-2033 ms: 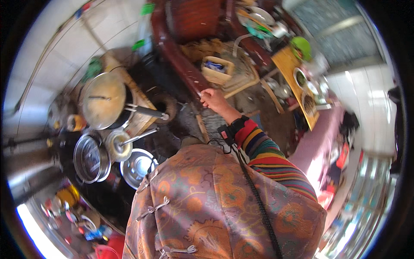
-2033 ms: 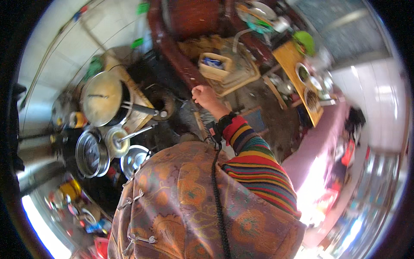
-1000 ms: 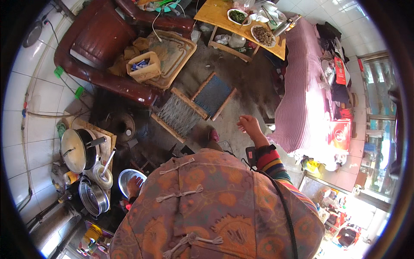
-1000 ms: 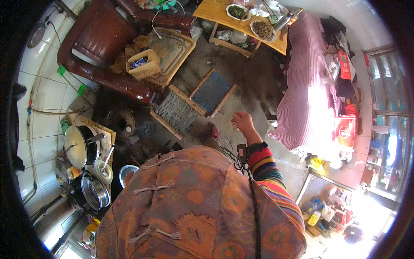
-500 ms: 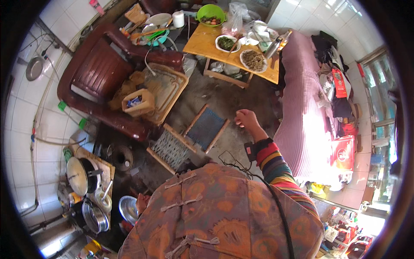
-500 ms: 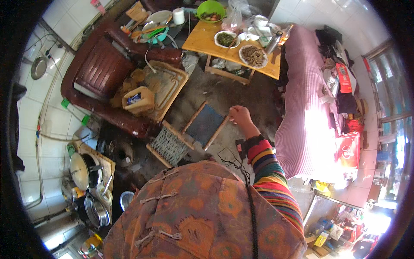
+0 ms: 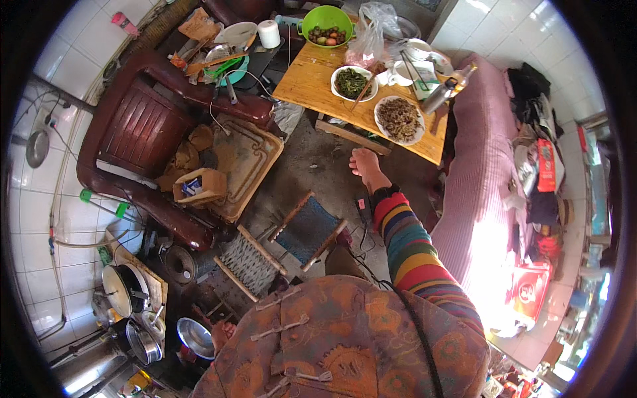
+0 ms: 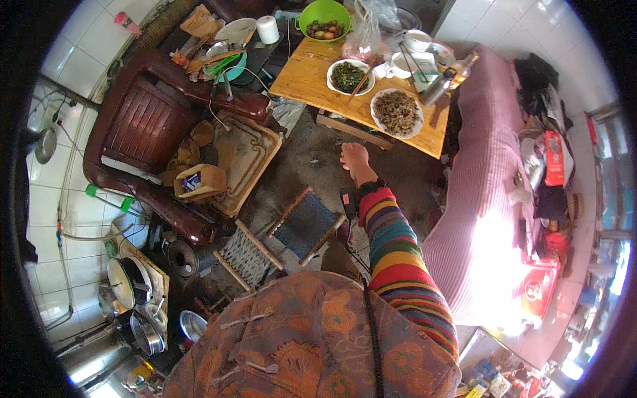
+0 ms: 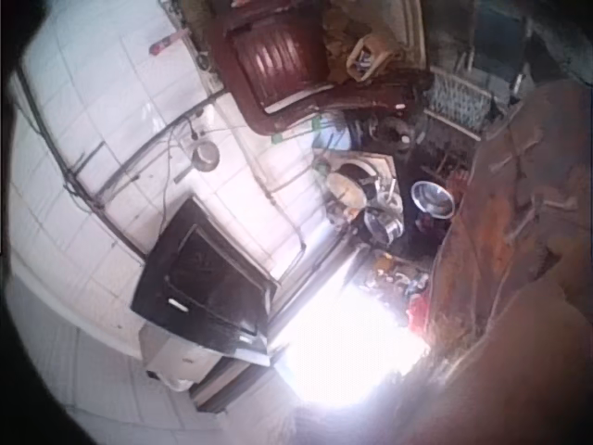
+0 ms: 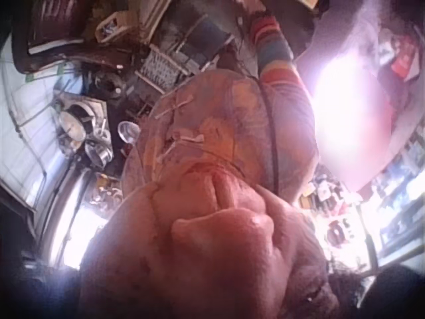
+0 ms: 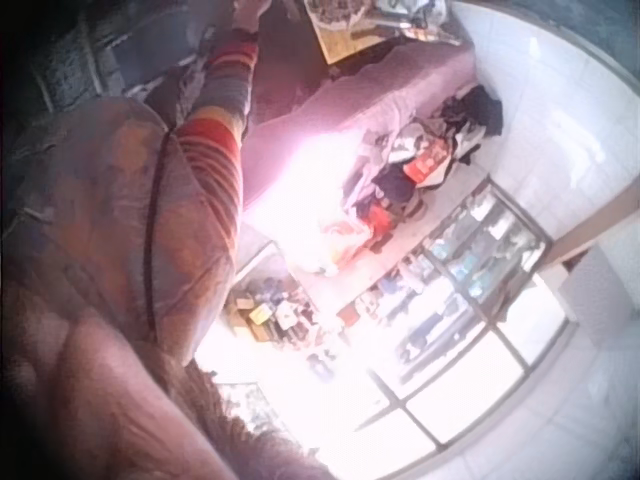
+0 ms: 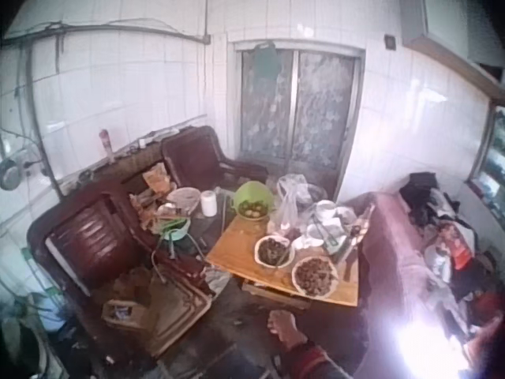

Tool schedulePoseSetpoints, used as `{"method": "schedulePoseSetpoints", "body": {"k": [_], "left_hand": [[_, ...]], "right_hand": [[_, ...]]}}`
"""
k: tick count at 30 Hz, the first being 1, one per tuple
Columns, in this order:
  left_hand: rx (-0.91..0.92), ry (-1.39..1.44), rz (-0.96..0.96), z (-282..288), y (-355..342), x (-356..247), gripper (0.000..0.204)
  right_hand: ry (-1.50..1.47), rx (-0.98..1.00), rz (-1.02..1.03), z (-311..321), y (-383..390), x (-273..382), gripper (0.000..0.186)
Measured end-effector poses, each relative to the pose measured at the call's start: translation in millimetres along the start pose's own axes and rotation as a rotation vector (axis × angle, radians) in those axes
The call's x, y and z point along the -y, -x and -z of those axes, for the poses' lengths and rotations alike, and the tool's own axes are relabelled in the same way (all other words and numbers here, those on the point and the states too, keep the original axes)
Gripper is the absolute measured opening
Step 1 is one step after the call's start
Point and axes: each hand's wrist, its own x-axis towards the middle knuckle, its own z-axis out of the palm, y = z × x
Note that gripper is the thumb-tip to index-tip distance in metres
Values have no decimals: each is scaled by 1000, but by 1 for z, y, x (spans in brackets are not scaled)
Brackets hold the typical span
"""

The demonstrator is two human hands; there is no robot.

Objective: The person scoops a yellow mixture from a bowl into a pot on the stove using a ladle, then stirs the contents with chopsticks. They place the bowl down, pick up chopsticks, and later handle a small packet before the clip ends.

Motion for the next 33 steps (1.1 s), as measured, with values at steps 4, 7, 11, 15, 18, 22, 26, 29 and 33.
{"method": "schedulePoseSetpoints", "body": {"k": [4,7,11,15,18,22,26,29,33], "left_hand": [[-121,-208,-89,-47,26,46,15],[-426,-340,1,-90,58,61,26],[-171,-104,-31,-145,94,56,27],[-422,-251,10,-177,102,66,22],[-395,-232,-33,-180,103,77,21],[-387,-202,-25,-185,105,82,20],[-402,-195,-54,-199,107,70,19],[-337,-188,-59,-200,99,60,20],[-227,-289,-117,-188,76,52,30]], "right_hand": [[135,-51,118,7,-116,-3,24],[-73,-23,3,7,-164,17,29],[-322,-95,-145,-7,-200,51,41],[-451,-38,-179,-15,-233,67,40],[-558,-9,-188,-17,-249,67,30],[-673,76,-216,-15,-258,70,19],[-659,199,-99,-8,-234,72,14],[-503,319,-18,-1,-178,64,15],[-334,490,103,3,-78,60,20]]}}
